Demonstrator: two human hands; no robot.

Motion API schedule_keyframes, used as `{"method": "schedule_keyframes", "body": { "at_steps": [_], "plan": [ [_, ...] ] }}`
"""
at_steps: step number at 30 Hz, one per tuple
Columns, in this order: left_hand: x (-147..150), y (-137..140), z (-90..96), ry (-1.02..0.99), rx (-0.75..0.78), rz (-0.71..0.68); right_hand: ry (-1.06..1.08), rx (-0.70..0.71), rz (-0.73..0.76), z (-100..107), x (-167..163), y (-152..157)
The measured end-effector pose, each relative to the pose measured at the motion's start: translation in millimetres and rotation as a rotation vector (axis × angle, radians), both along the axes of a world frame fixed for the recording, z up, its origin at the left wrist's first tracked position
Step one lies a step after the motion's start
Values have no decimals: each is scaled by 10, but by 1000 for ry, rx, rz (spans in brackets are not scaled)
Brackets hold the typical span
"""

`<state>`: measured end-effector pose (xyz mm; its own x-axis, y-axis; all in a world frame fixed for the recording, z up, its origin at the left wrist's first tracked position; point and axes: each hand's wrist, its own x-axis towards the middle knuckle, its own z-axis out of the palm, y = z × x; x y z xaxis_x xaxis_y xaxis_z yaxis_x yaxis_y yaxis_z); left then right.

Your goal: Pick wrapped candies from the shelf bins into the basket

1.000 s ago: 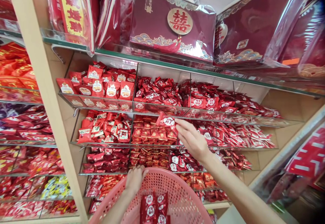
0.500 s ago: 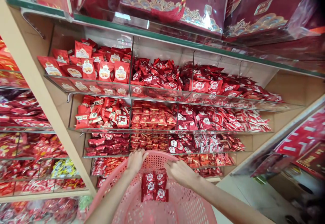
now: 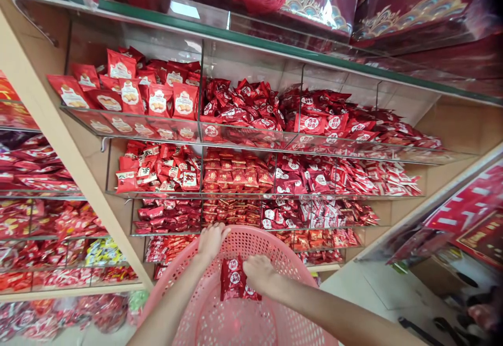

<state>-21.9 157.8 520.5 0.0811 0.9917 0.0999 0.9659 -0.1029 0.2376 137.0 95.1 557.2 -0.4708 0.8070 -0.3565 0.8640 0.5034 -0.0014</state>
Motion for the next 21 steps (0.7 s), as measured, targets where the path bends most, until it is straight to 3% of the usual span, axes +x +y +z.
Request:
{"method": "schedule_keyframes", "body": {
  "at_steps": [5,12,21],
  "plan": [
    [-2,-18,16,-9,4,-1,11,-2,-39,-97,-36,71],
    [4,-10,26,-10,-6,-2,100,28,-8,37,350,278],
    [6,-13,27,-15,-4,-5,63,13,254,-1,504,172]
  ]
}}
